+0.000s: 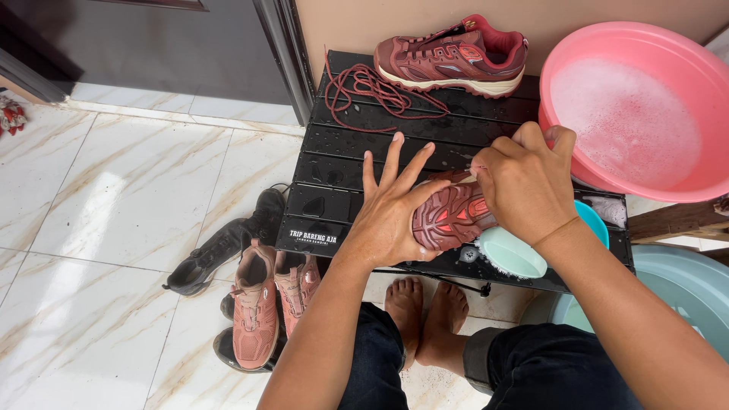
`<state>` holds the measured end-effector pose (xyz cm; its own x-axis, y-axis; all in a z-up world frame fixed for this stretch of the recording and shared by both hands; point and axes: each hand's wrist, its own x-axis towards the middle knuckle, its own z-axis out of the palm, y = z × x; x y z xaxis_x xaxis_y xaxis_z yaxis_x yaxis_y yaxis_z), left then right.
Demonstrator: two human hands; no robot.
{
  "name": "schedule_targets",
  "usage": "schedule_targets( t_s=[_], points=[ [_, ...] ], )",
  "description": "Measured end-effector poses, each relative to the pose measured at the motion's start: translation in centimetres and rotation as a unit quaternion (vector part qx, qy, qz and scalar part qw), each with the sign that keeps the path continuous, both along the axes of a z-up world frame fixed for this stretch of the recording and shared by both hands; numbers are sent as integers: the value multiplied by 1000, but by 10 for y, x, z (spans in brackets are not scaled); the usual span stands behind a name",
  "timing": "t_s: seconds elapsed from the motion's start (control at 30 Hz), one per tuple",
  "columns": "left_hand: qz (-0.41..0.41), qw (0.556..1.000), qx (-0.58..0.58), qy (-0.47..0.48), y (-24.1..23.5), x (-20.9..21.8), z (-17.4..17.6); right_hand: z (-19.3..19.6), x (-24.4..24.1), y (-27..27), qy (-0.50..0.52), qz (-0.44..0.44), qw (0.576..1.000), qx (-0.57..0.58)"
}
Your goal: The person scrubs a red sneaker with a brush and soapy water, focusing on the sole and sides. They repeatedly dip the brush into a blue cup to apply more soap and continue scrubbing the shoe's surface.
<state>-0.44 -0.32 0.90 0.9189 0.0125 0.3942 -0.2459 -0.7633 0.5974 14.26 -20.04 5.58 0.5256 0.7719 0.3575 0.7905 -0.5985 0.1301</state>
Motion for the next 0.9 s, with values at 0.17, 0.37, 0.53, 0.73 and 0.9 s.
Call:
schedule_targets(
  t_s=[0.17,0.37,0.53,0.73,0.9],
  points=[
    [-2,1000,-1,3,3,1,-3,23,-15,-9,82,51,995,30],
    [1,1000,1,11,0,1,2,22,-27,0,99,107,989,-30],
    [2,1000,6,11,0,1,1,17,-3,7,60,117,989,-63],
    [19,997,80,-12,8,2,-15,37,-12,-8,24,100,995,12],
    [12,997,78,-14,7,4,-12,14,-31,-15,49,131,990,-32]
  ],
)
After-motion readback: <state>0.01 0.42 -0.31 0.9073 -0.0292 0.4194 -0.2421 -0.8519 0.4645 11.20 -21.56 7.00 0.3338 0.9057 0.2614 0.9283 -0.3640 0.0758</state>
